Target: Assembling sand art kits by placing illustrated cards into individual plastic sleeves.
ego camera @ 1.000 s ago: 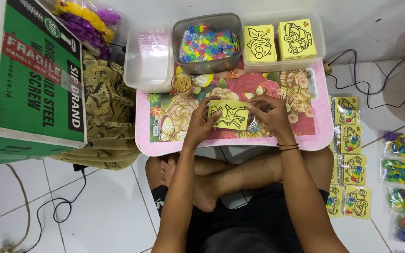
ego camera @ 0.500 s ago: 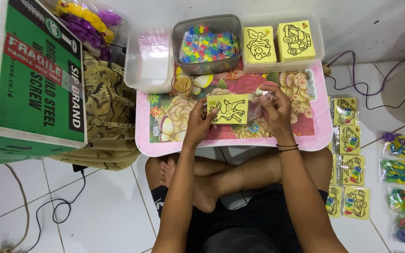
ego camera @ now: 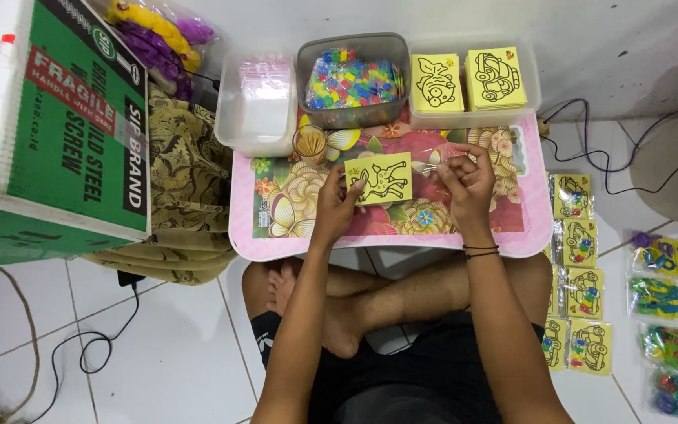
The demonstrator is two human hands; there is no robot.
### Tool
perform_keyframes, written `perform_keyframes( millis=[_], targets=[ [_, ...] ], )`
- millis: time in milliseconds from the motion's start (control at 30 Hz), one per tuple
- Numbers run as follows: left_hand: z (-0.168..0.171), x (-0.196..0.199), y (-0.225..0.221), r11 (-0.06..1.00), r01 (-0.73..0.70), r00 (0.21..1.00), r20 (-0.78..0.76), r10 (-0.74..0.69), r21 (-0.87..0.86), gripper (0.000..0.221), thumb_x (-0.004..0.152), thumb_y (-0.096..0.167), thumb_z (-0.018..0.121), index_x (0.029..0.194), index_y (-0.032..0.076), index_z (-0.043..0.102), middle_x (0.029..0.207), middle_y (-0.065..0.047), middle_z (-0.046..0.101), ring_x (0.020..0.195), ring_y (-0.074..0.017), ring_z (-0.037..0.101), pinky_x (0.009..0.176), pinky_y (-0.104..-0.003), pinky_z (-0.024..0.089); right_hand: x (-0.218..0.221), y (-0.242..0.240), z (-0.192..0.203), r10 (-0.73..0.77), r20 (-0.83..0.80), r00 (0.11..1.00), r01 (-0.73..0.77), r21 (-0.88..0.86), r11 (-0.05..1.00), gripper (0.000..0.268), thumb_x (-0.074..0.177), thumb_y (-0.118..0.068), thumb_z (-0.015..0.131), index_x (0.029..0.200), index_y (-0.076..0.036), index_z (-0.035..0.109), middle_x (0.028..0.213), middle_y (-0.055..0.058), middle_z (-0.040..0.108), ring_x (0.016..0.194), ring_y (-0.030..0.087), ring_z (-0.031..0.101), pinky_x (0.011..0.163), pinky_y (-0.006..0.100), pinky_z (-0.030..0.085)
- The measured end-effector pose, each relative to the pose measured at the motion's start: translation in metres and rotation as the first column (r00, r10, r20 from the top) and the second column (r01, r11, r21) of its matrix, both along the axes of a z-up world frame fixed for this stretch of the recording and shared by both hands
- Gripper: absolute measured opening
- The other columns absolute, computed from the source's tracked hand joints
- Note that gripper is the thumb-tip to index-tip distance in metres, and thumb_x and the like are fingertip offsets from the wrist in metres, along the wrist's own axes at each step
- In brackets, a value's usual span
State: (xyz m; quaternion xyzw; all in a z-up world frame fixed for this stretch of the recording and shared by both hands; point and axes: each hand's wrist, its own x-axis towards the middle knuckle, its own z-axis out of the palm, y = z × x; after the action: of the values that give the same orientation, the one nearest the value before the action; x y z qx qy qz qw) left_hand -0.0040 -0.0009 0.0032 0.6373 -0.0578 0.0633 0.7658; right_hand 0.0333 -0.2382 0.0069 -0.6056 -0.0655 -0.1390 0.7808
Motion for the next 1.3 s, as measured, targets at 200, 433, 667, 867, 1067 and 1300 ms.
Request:
perform_keyframes(
  millis=[200,433,667,867,1067,1300],
  targets=[
    [0.007,-0.002,0.000,0.999,0.003,1.000,0.012,-0.003,0.034,0.028,0.102,0.013,0.061,0.127,0.003,0.054,0.077,-0.016,0.070,0.054,-0.0192,0.068,0.055,-0.031,0.058,0.001,-0.001,0.002,0.020,-0.017,1.000,-0.019,0.030,0.999,0.041,0.094,-0.002,0.072,0.129,-0.005,0.051,0.089,0.011,0.067,0.065,0.014,0.067,0.053,0.023,0.055],
    [0.013,-0.004,0.002,0.999,-0.013,1.000,0.008,0.013,0.040,0.028,0.101,0.009,0.060,0.127,0.001,0.053,0.077,-0.016,0.069,0.054,-0.0182,0.067,0.054,-0.031,0.058,0.007,-0.001,-0.008,-0.033,-0.009,0.999,0.033,0.052,0.998,0.029,0.096,-0.004,0.068,0.122,-0.004,0.057,0.091,0.010,0.067,0.069,0.016,0.068,0.054,0.023,0.054],
    [0.009,-0.002,0.004,1.000,-0.013,1.000,0.002,0.013,0.025,0.029,0.100,0.008,0.061,0.127,0.001,0.053,0.074,-0.015,0.069,0.052,-0.0188,0.067,0.052,-0.030,0.057,0.014,0.002,0.004,-0.365,0.121,0.923,0.373,-0.052,0.926,0.031,0.086,0.004,0.066,0.113,-0.006,0.056,0.097,0.007,0.059,0.079,0.013,0.057,0.060,0.023,0.050],
    [0.008,-0.001,0.005,0.999,-0.025,1.000,-0.017,0.026,0.040,0.028,0.099,0.005,0.061,0.126,0.001,0.055,0.074,-0.016,0.068,0.052,-0.0199,0.067,0.052,-0.031,0.056,0.058,0.028,0.052,-0.314,0.379,0.870,0.466,-0.430,0.773,0.021,0.082,0.007,0.062,0.098,-0.007,0.064,0.101,0.006,0.046,0.092,0.018,0.046,0.076,0.027,0.045],
    [0.018,-0.002,0.006,0.996,-0.001,0.997,-0.074,0.008,0.094,0.035,0.100,0.008,0.060,0.132,0.001,0.052,0.086,-0.015,0.069,0.061,-0.0172,0.064,0.053,-0.029,0.055,0.109,0.073,0.108,0.235,0.451,0.861,0.290,-0.814,0.503,0.021,0.085,0.005,0.064,0.094,-0.010,0.075,0.099,0.009,0.059,0.101,0.029,0.051,0.092,0.041,0.042],
    [0.016,0.001,0.008,0.995,0.041,0.988,-0.150,-0.026,0.095,0.045,0.097,0.010,0.060,0.138,-0.002,0.048,0.097,-0.016,0.072,0.065,-0.0142,0.063,0.052,-0.025,0.052,0.176,0.125,0.084,0.459,0.162,0.874,0.083,-0.979,0.188,0.016,0.085,-0.013,0.067,0.093,-0.015,0.080,0.095,0.003,0.071,0.096,0.030,0.057,0.097,0.050,0.043]
  ],
)
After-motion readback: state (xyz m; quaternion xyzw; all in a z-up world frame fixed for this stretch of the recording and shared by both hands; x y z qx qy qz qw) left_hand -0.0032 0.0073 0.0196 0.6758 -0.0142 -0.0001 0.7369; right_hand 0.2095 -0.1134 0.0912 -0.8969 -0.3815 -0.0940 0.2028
